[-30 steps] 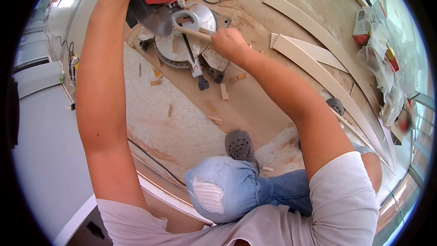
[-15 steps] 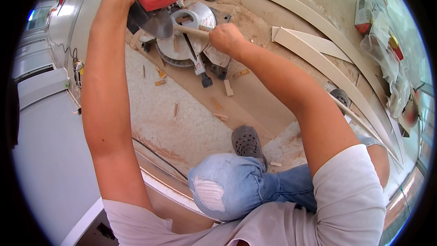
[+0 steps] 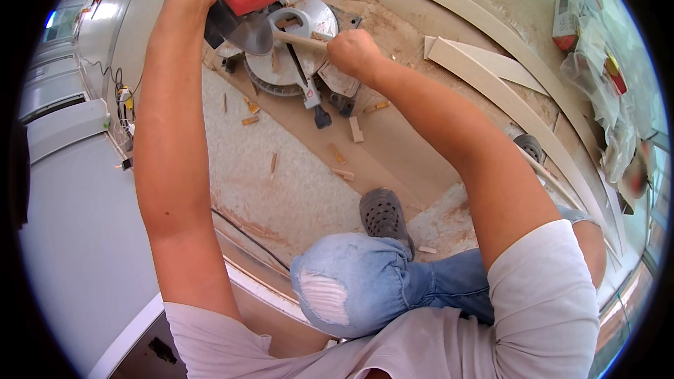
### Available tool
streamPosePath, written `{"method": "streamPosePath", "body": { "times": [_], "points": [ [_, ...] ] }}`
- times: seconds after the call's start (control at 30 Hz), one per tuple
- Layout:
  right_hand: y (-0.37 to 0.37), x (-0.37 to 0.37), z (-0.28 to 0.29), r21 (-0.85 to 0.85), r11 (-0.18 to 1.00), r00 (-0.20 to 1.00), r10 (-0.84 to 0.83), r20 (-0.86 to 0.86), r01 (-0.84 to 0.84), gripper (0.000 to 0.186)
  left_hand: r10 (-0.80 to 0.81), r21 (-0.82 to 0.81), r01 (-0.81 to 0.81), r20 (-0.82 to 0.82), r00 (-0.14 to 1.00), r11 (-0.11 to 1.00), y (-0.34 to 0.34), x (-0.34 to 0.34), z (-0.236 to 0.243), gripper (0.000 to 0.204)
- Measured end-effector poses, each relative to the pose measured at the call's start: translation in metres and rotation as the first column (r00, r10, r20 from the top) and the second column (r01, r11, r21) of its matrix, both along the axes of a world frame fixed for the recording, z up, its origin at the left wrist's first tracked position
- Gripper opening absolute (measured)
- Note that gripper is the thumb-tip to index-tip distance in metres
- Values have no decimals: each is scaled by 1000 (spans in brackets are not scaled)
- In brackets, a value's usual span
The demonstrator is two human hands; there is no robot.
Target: The person sits on the floor and installs a long wooden trim piece along the base of a wall, adjusting it to fit the corner. They then walk to a miter saw station and cut several smaller wooden strips to size.
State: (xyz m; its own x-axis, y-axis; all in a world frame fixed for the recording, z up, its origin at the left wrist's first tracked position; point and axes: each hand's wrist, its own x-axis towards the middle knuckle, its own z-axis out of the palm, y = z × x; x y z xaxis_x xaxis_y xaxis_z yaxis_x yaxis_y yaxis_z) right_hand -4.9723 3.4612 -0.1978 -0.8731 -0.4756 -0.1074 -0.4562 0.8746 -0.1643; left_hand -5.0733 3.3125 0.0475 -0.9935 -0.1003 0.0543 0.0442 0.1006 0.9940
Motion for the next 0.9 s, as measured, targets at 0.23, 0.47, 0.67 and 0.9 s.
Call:
{"method": "streamPosePath", "body": {
  "times": [0.23, 0.47, 0.67, 0.9],
  "points": [
    [2, 1, -5, -60, 998, 999, 26, -47, -29, 15, 98, -76, -97, 7, 995, 992, 11, 21, -1, 25],
    [5, 1, -1, -75, 997, 1000, 17, 11, -16, 15, 57, -101, -65, -82, 995, 993, 11, 48, -28, 43],
    [5, 0, 0, -99, 995, 999, 5, 32, -2, 16, 94, -90, -101, -77, 993, 991, 26, 92, -44, 51],
    [3, -1, -8, -130, 991, 999, -14, 44, 20, 16, 144, -70, -153, -126, 982, 986, 47, 144, -82, 47]
  ]
}}
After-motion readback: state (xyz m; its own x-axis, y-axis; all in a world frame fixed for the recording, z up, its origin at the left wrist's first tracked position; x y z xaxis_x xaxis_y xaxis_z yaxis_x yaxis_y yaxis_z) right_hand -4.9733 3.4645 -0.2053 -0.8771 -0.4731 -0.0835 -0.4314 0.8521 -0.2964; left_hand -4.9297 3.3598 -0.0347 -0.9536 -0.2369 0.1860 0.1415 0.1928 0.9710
